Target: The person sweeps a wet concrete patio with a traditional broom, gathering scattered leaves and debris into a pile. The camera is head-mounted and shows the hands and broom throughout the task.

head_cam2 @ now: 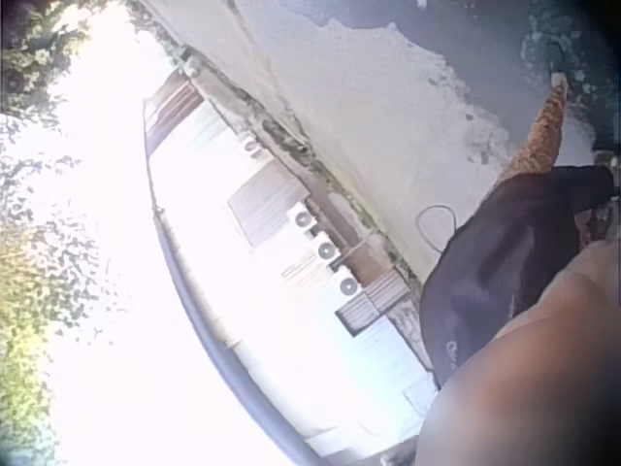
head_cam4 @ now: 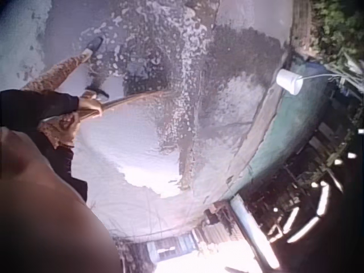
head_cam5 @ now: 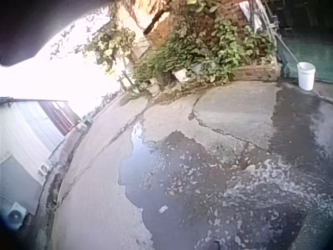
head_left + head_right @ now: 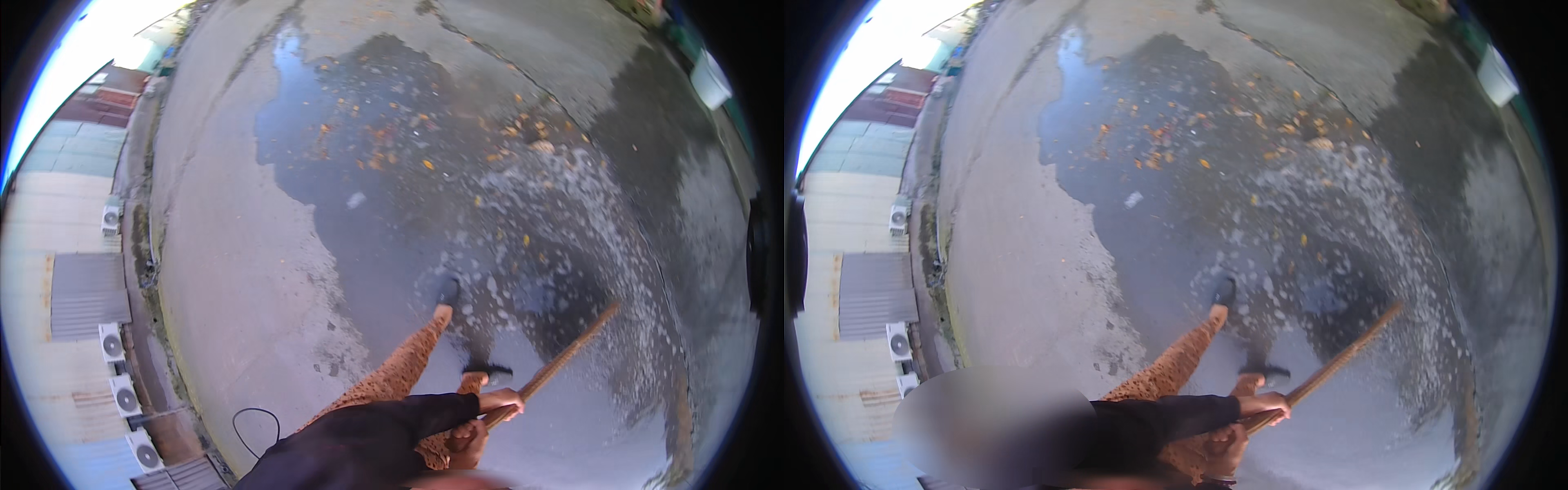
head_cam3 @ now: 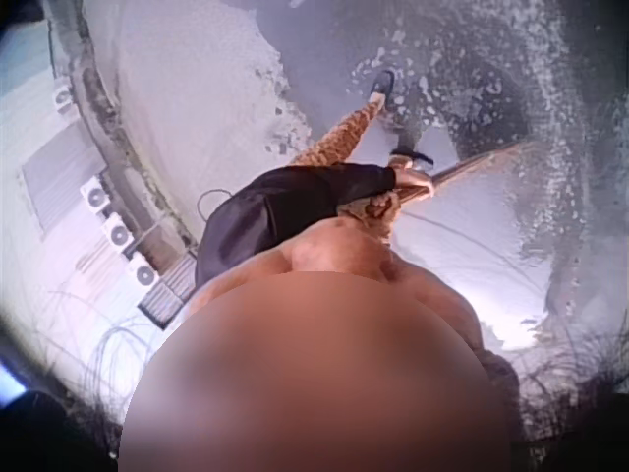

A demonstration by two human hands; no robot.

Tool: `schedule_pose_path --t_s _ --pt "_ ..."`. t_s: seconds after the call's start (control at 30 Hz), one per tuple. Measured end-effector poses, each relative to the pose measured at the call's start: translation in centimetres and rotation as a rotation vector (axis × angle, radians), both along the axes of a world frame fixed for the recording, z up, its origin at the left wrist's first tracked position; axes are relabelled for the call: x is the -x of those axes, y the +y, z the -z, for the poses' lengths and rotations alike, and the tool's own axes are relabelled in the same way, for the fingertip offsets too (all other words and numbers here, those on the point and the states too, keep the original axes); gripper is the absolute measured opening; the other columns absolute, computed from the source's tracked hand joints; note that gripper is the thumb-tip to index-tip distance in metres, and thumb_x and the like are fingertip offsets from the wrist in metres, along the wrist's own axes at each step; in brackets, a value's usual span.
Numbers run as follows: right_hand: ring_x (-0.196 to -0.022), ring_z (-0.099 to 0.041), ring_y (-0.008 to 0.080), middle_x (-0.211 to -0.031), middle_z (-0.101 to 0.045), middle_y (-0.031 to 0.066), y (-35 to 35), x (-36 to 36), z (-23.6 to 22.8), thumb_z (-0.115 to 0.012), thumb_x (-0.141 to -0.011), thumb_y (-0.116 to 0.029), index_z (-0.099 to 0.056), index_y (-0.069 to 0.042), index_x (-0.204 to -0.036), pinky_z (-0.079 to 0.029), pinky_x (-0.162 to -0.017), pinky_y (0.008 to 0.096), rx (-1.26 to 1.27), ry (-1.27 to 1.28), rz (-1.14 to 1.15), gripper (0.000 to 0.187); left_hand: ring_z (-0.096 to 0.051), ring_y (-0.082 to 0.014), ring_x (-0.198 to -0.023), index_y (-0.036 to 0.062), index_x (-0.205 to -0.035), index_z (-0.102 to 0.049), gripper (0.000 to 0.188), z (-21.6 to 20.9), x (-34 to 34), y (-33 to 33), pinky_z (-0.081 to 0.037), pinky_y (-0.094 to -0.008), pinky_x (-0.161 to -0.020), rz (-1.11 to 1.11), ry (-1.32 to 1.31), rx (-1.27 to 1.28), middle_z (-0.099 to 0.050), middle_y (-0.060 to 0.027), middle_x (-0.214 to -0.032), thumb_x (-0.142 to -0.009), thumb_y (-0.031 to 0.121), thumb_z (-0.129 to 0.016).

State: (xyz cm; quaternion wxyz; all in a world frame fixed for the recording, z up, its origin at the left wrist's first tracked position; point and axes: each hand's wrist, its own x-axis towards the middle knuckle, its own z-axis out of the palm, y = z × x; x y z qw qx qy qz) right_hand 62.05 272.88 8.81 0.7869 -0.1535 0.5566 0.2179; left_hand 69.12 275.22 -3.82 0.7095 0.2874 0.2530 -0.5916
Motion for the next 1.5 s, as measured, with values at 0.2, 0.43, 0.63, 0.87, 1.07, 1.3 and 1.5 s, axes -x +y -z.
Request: schedule_pose_path --t_s 0.2,0.43,0.63,0.87,1.07,1.3,1.5 --pt "-0.058 -0.053 0.0148 -0.064 -0.052 -0.0008 21.3 -10.2 2.4 -0.056 -0.088 -0.029 -0.057 -0.012 -0.079 -0.045 -0.054 0.0311 -0.088 -0.139 -0.743 0.020 -0.058 -0.0112 -0.067 0.0046 -0.083 -0.064 0.021 -2.8 -9.5 28.3 -0.050 -0.0255 -0.063 -0.413 -0.333 -0.347 -0.060 -0.0031 -0.076 -0.091 0.023 -0.057" --pt "-0.044 -0.044 0.0089 -0.058 -0.044 -0.0010 18.8 -23.9 4.8 -0.061 -0.081 -0.013 -0.048 -0.007 -0.089 -0.038 -0.040 0.0235 -0.503 -0.267 -0.536 0.017 -0.056 -0.0178 -0.051 -0.0027 -0.090 -0.047 0.024 -2.8 -25.6 30.9 -0.049 -0.0320 -0.044 -0.632 -0.312 -0.749 -0.054 -0.0084 -0.065 -0.076 0.004 -0.066" --pt "-0.044 -0.041 0.0102 -0.060 -0.039 -0.0017 13.6 -13.8 -4.4 -0.053 -0.084 -0.010 -0.045 -0.010 -0.096 -0.036 -0.041 0.0262 -0.202 -0.097 -0.476 0.015 -0.056 -0.0195 -0.052 0.0120 -0.143 -0.005 0.090 -7.0 -18.4 20.5 -0.051 -0.0346 -0.042 -0.299 -0.137 -0.389 -0.052 -0.0125 -0.080 -0.074 -0.007 -0.060" --pt "-0.052 -0.041 0.0107 -0.065 -0.041 -0.0016 14.6 -11.6 -6.4 -0.052 -0.086 -0.009 -0.046 -0.008 -0.079 -0.039 -0.051 0.0277 0.059 0.149 -0.050 0.010 -0.056 -0.0132 -0.058 0.0009 -0.099 -0.053 0.024 -3.6 -9.3 14.5 -0.048 -0.0289 -0.052 -0.214 0.241 0.116 -0.055 -0.0040 -0.072 -0.081 0.012 -0.065" --pt "-0.049 -0.057 0.0200 -0.059 -0.052 0.0091 25.3 -18.6 -2.0 -0.059 -0.082 -0.003 -0.053 0.003 -0.073 -0.052 -0.047 0.0371 -0.113 0.030 -0.483 0.012 -0.051 -0.0114 -0.054 0.0032 -0.076 -0.055 0.013 0.7 -16.4 31.1 -0.042 -0.0234 -0.051 -0.395 0.383 -0.178 -0.053 -0.0034 -0.065 -0.079 0.011 -0.065" --pt "-0.042 -0.045 0.0092 -0.060 -0.047 0.0001 14.7 -28.5 -0.2 -0.061 -0.082 -0.009 -0.045 -0.006 -0.086 -0.039 -0.039 0.0262 -0.337 -0.284 -0.474 0.017 -0.053 -0.0131 -0.055 0.0018 -0.088 -0.049 0.016 -3.2 -29.2 27.6 -0.047 -0.0281 -0.048 -0.635 -0.137 -0.500 -0.051 -0.0054 -0.070 -0.079 0.006 -0.061" --pt "-0.042 -0.049 0.0124 -0.053 -0.048 0.0021 6.7 -17.2 -5.8 -0.058 -0.080 -0.009 -0.048 -0.004 -0.079 -0.040 -0.037 0.0261 0.254 -0.260 -0.415 0.012 -0.060 -0.0177 -0.054 0.0008 -0.106 -0.042 0.034 -7.5 -22.5 10.8 -0.056 -0.0355 -0.050 -0.133 0.008 -0.184 -0.057 -0.0083 -0.070 -0.078 0.005 -0.061"
